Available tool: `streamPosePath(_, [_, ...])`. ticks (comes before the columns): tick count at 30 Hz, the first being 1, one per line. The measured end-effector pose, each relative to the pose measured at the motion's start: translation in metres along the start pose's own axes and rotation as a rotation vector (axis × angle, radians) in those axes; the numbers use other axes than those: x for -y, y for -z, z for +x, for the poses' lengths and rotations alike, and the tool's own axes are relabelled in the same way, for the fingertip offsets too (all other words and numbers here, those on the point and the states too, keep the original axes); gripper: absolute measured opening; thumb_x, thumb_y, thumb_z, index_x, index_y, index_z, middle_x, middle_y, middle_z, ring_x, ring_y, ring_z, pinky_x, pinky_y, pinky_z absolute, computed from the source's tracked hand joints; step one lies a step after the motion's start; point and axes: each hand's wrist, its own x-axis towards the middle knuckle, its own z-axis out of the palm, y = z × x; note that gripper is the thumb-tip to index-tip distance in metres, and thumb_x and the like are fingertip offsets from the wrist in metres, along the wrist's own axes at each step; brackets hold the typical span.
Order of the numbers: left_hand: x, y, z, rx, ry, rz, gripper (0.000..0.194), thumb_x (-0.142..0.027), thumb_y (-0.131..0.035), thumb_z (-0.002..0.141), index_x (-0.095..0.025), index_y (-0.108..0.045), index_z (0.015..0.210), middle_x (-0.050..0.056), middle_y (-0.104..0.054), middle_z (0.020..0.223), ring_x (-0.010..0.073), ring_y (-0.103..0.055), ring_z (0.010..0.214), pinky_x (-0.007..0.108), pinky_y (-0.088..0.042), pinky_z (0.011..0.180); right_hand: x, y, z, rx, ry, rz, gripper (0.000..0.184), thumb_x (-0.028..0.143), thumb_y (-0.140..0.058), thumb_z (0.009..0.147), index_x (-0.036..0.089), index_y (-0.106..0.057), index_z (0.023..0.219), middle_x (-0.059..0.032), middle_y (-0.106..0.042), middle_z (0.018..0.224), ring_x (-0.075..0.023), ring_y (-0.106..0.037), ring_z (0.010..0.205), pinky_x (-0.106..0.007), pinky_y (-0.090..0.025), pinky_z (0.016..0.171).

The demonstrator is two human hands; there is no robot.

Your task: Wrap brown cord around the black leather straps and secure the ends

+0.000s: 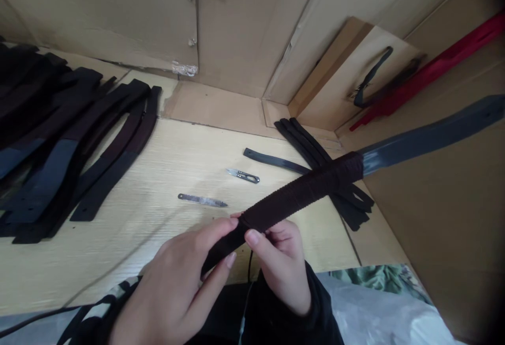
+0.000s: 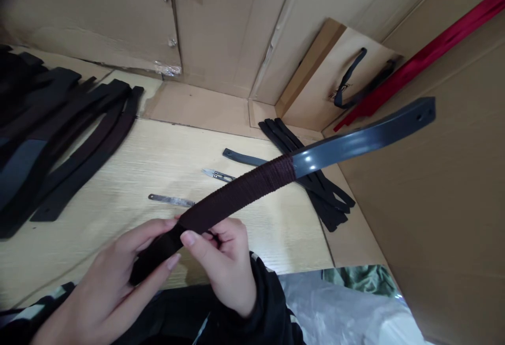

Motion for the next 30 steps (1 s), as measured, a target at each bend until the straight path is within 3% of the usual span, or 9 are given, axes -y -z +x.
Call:
streamPosePath(4, [0.002, 0.003, 0.001, 0.022, -0.011, -0.038, 0.043, -0.028, -0.047, 0.094, -0.038, -0.033, 0.133, 0.0, -0.063, 0.125, 0.0218, -0.064, 0.107, 0.034, -0.053, 0.09, 0.0, 0.001, 0.0, -0.003, 0.02, -0.044, 0.006, 0.025, -0.067, 0.08, 0.026, -0.073, 0.078, 0.0015, -0.065, 0.066, -0.0113, -0.051, 0.057, -0.024, -0.042, 0.051])
streamPosePath(11, [0.01, 0.001, -0.001, 0.008, 0.01, -0.01, 0.045, -0.031, -0.052, 0.092, -0.04, -0.038, 0.133, -0.003, -0.066, 0.123, 0.0228, -0.067, 0.103, 0.033, -0.055, 0.088, 0.001, 0.001, -0.001, 0.013, -0.007, -0.072, 0.006, 0.028, -0.067, 0.081, 0.026, -0.071, 0.079, 0.0042, -0.046, 0.053, -0.0094, -0.033, 0.05, -0.023, -0.028, 0.045])
streamPosePath(15, [0.007, 0.0, 0.001, -0.034, 0.023, -0.048, 0.044, -0.03, -0.054, 0.09, -0.039, -0.043, 0.132, -0.002, -0.067, 0.122, 0.0236, -0.068, 0.101, 0.031, -0.057, 0.08, 0.002, 0.0, -0.001, -0.004, -0.018, -0.101, 0.01, 0.032, -0.066, 0.081, 0.024, -0.071, 0.077, 0.0025, -0.049, 0.055, -0.0104, -0.037, 0.051, -0.024, -0.03, 0.046])
streamPosePath(22, [0.008, -0.004, -0.004, -0.086, 0.037, -0.056, 0.041, -0.031, -0.052, 0.091, -0.037, -0.043, 0.13, -0.001, -0.065, 0.124, 0.0238, -0.066, 0.104, 0.036, -0.056, 0.086, 0.005, -0.004, -0.001, -0.016, -0.026, -0.116, 0.008, 0.031, -0.067, 0.081, 0.026, -0.072, 0.077, 0.0037, -0.046, 0.054, -0.0097, -0.034, 0.05, -0.023, -0.028, 0.045])
streamPosePath(26, [0.013, -0.005, -0.008, -0.027, 0.05, -0.055, 0.044, -0.03, -0.051, 0.093, -0.041, -0.037, 0.133, -0.002, -0.062, 0.128, 0.0225, -0.063, 0.11, 0.036, -0.053, 0.091, 0.004, -0.006, -0.001, -0.016, -0.039, -0.097, 0.01, 0.032, -0.066, 0.081, 0.024, -0.071, 0.077, 0.0027, -0.05, 0.058, -0.0102, -0.037, 0.053, -0.024, -0.031, 0.048])
streamPosePath(30, [0.014, -0.005, -0.005, 0.019, 0.131, -0.251, 0.044, -0.031, -0.054, 0.091, -0.045, -0.039, 0.131, -0.002, -0.059, 0.128, 0.0231, -0.059, 0.114, 0.036, -0.05, 0.093, 0.005, -0.004, -0.003, -0.062, -0.053, -0.172, 0.014, 0.033, -0.069, 0.079, 0.022, -0.067, 0.07, 0.0053, -0.036, 0.052, -0.0086, -0.029, 0.051, -0.023, -0.025, 0.046])
